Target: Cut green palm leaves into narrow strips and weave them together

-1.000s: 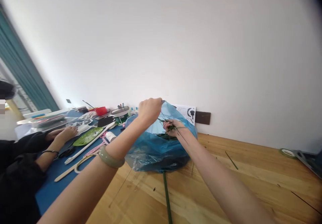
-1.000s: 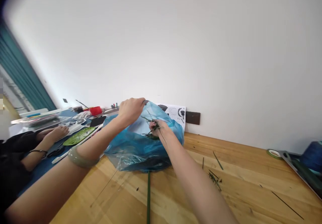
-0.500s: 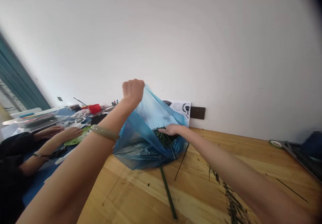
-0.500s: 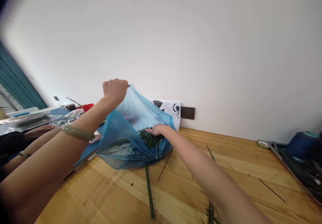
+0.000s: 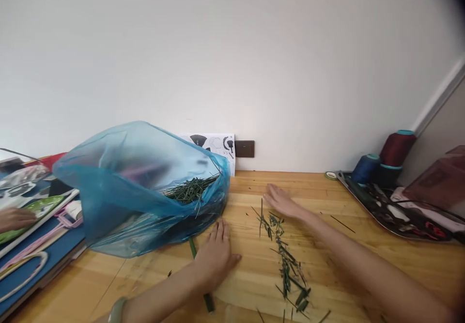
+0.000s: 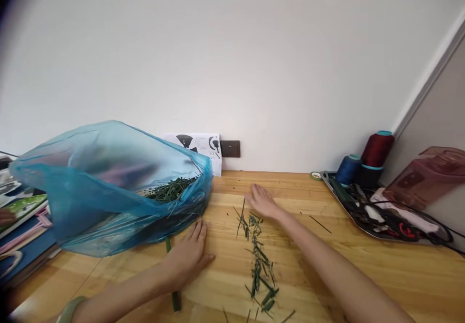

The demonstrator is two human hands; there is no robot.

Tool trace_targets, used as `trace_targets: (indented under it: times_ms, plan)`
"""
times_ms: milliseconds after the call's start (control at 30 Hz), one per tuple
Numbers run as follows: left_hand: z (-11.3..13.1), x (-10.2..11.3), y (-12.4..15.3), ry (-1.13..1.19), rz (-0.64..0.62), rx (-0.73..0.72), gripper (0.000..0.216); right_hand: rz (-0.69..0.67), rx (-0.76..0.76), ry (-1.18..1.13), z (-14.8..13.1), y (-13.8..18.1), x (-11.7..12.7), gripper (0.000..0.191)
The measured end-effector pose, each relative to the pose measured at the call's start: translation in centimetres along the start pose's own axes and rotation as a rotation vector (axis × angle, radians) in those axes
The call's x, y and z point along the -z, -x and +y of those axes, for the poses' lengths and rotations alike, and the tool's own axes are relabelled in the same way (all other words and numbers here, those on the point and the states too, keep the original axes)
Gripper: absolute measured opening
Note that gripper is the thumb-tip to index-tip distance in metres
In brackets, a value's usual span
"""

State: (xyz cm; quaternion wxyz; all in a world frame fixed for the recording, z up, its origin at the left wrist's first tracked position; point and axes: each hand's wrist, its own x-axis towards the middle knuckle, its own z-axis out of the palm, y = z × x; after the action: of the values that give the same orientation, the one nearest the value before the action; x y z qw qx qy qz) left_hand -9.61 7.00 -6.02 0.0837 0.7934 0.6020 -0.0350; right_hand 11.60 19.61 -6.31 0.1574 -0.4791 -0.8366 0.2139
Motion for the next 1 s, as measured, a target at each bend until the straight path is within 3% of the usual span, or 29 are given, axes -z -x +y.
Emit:
trace_targets:
  times_ms: [100, 200, 267, 333, 367, 433, 533, 600, 700, 767, 833, 867, 933, 1000]
  plan:
    - [0.0, -1.6, -0.9, 0.137, 0.018, -0.086, 0.066, -0.072, 0.127, 0.003, -1.1, 2.0, -2.3, 0.057]
    - [0.0, -1.3, -2.8, 0.347, 0.107, -0.242, 0.051, -0.182, 0.263, -0.021, -2.8, 6.0, -2.0, 0.049]
    - [0.0, -0.9, -4.3, 0.458, 0.193, -0.223, 0.045, -0.208, 0.273, -0.03, -3.4, 9.5, -1.3, 0.048]
    - [0.2, -0.8, -5.7, 0.499, 0.246, -0.162, 0.046, -0.175, 0.256, 0.007, -3.7, 12.8, -1.1, 0.062]
    - [0.5, -1.0, -6.2, 0.502, 0.244, -0.147, 0.049, -0.191, 0.299, 0.031, -3.9, 14.1, -1.3, 0.068]
    - [1.4, -1.3, -6.6, 0.493, 0.213, -0.151, 0.054, -0.292, 0.446, 0.064, -4.5, 15.7, -2.2, 0.054]
    - [3.1, -1.3, -6.0, 0.567, 0.104, -0.312, 0.046, -0.285, 0.53, 0.101, -5.7, 15.3, -3.2, 0.05]
    - [3.5, -0.8, -5.3, 0.734, 0.025, -0.38, 0.044, -0.191, 0.481, 0.158, -5.5, 14.1, -2.6, 0.06]
    - [2.4, 0.0, -4.1, 0.882, 0.045, -0.23, 0.05, -0.065, 0.37, 0.275, -2.1, 13.4, -0.3, 0.056]
    - [1.3, -0.3, -2.9, 0.761, 0.03, -0.155, 0.061, 0.085, 0.13, 0.384, 1.9, 14.0, 1.1, 0.05]
    - [0.9, -1.2, -1.4, 0.531, -0.06, -0.211, 0.096, 0.286, -0.212, 0.444, 5.8, 15.0, 1.9, 0.061]
    - [1.0, -1.8, -0.8, 0.421, -0.09, -0.272, 0.112, 0.314, -0.291, 0.447, 7.3, 15.5, 1.9, 0.064]
    - [1.8, -2.7, 0.1, 0.262, -0.1, -0.328, 0.119, 0.305, -0.341, 0.444, 8.7, 16.0, 1.2, 0.07]
    - [2.8, -3.1, 0.0, 0.179, -0.069, -0.35, 0.098, 0.237, -0.276, 0.43, 7.5, 15.8, 0.0, 0.069]
